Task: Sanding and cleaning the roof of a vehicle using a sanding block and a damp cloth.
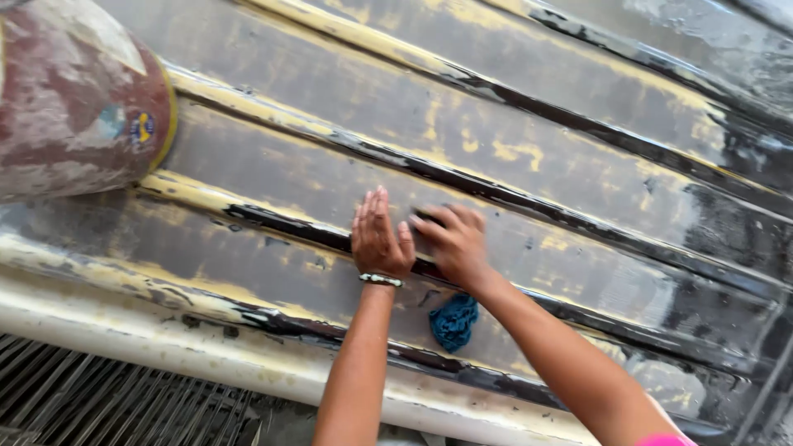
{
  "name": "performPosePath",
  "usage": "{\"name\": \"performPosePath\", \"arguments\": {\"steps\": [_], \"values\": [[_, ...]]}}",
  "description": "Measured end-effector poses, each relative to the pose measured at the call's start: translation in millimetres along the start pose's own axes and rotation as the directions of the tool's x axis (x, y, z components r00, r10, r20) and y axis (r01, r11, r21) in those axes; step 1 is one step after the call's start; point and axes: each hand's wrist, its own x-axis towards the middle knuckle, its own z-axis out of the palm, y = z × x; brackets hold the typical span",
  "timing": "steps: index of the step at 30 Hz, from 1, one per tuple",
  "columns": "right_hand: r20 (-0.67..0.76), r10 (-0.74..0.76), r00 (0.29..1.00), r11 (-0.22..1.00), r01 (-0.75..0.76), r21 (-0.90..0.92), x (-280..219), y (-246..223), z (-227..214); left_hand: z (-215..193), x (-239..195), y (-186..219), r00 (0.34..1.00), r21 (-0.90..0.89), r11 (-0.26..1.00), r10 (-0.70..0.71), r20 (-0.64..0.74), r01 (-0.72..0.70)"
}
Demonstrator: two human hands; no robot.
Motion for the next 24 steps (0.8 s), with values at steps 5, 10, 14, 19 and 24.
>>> {"name": "performPosePath", "arguments": {"steps": [5, 10, 14, 19, 24], "values": [[0.055, 0.001, 0.999, 1.000, -0.003, 0.025, -5.2, 2.7, -14.1, 0.4, 1.0, 3.0, 1.000, -0.020, 1.000, 0.003, -0.003, -0.003], [0.136, -0.033, 0.990, 0.998, 0.040, -0.047, -27.0, 22.6, -12.6, 0.9, 7.4, -2.2, 1.000, -0.005, 1.000, 0.019, -0.023, -0.019], [0.112, -0.138, 0.984, 0.989, 0.131, 0.063, 32.8, 8.5, -5.0, 4.0, 5.9, 4.0, 1.000, -0.017, 1.000, 0.016, -0.005, -0.016], [0.197, -0.115, 0.974, 0.993, 0.116, 0.007, -56.5, 52.0, -42.0, 1.4, 2.2, 2.3, 1.000, -0.029, 1.000, -0.001, -0.019, 0.000], [0.172, -0.190, 0.967, 0.982, 0.190, 0.011, -22.2, 39.4, -19.1, 1.8, -0.8, 3.1, 1.000, -0.007, 1.000, 0.014, 0.018, -0.014]]}}
